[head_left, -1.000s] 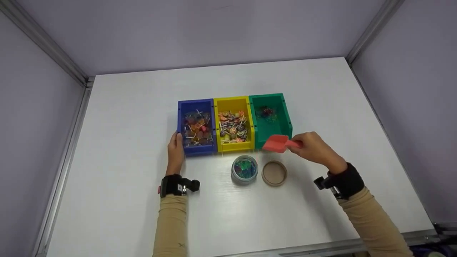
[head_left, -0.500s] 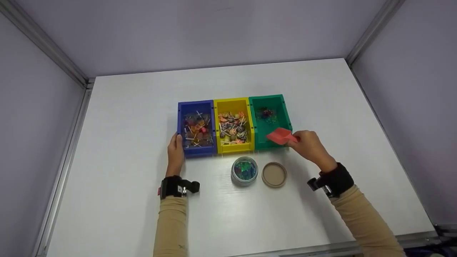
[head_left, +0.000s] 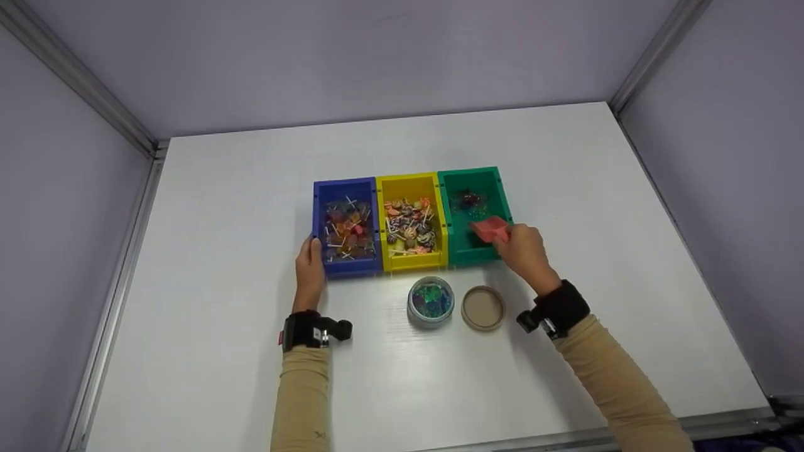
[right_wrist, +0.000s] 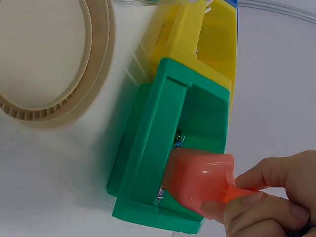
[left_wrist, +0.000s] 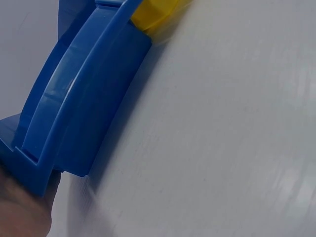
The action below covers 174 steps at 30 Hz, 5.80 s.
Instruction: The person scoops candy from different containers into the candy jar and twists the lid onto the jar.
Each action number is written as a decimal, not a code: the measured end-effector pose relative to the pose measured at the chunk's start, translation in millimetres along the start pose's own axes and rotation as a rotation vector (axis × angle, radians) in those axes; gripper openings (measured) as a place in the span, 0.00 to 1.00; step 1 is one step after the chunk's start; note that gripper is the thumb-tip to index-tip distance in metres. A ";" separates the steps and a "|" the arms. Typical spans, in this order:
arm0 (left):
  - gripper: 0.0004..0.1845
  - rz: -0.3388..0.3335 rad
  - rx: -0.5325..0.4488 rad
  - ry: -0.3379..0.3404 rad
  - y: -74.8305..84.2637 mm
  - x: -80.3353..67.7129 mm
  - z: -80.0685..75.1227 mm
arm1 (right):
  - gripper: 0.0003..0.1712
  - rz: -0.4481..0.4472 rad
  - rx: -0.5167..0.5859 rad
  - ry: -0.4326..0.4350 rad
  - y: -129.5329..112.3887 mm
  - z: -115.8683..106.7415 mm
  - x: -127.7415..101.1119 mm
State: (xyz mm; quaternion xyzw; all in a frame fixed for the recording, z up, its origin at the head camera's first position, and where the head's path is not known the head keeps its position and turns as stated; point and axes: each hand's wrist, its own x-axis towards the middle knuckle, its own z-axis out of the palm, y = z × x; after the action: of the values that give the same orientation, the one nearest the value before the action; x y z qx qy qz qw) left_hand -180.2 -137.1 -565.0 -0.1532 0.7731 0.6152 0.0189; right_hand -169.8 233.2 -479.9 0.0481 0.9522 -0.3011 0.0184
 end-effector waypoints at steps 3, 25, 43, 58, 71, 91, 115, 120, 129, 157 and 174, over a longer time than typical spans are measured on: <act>0.29 -0.005 0.004 -0.003 -0.3 -0.5 0.4 | 0.13 0.033 -0.009 0.009 -1.3 3.8 1.5; 0.30 -0.013 -0.015 -0.018 0.7 -1.1 -0.4 | 0.18 0.154 -0.098 -0.046 -7.3 13.3 10.5; 0.28 0.020 0.005 0.009 -1.7 -1.3 0.5 | 0.17 0.249 -0.050 -0.021 -14.4 24.6 26.0; 0.30 -0.005 0.007 -0.037 -2.5 -0.2 -1.0 | 0.18 0.283 -0.043 0.051 -14.3 38.3 33.3; 0.29 -0.007 0.008 -0.020 0.4 -1.1 -0.6 | 0.18 0.286 -0.068 0.059 -11.0 51.9 38.9; 0.30 -0.025 -0.013 -0.038 -1.3 0.2 -1.4 | 0.18 0.130 0.018 0.161 2.8 60.9 34.3; 0.29 0.014 0.004 -0.018 -1.5 -0.1 -0.4 | 0.18 0.067 0.093 0.277 12.0 69.1 24.3; 0.29 0.004 -0.004 -0.023 -0.9 -0.9 -0.3 | 0.18 0.056 0.111 0.280 14.4 69.4 23.5; 0.29 -0.012 0.021 -0.018 1.5 0.3 -1.0 | 0.17 0.028 0.136 0.296 11.5 62.0 18.0; 0.29 -0.016 -0.006 -0.023 -1.5 -0.7 -1.6 | 0.15 -0.031 0.194 0.338 22.7 45.0 -7.2; 0.29 -0.012 0.003 -0.028 2.0 -0.7 -0.9 | 0.16 -0.022 0.216 0.357 33.7 29.7 -23.8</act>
State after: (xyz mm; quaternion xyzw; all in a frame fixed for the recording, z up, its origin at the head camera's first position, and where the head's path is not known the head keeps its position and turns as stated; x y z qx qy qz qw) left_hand -179.9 -137.3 -562.8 -0.1492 0.7728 0.6159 0.0338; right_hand -142.4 241.7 -521.9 0.0921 0.9030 -0.3884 -0.1589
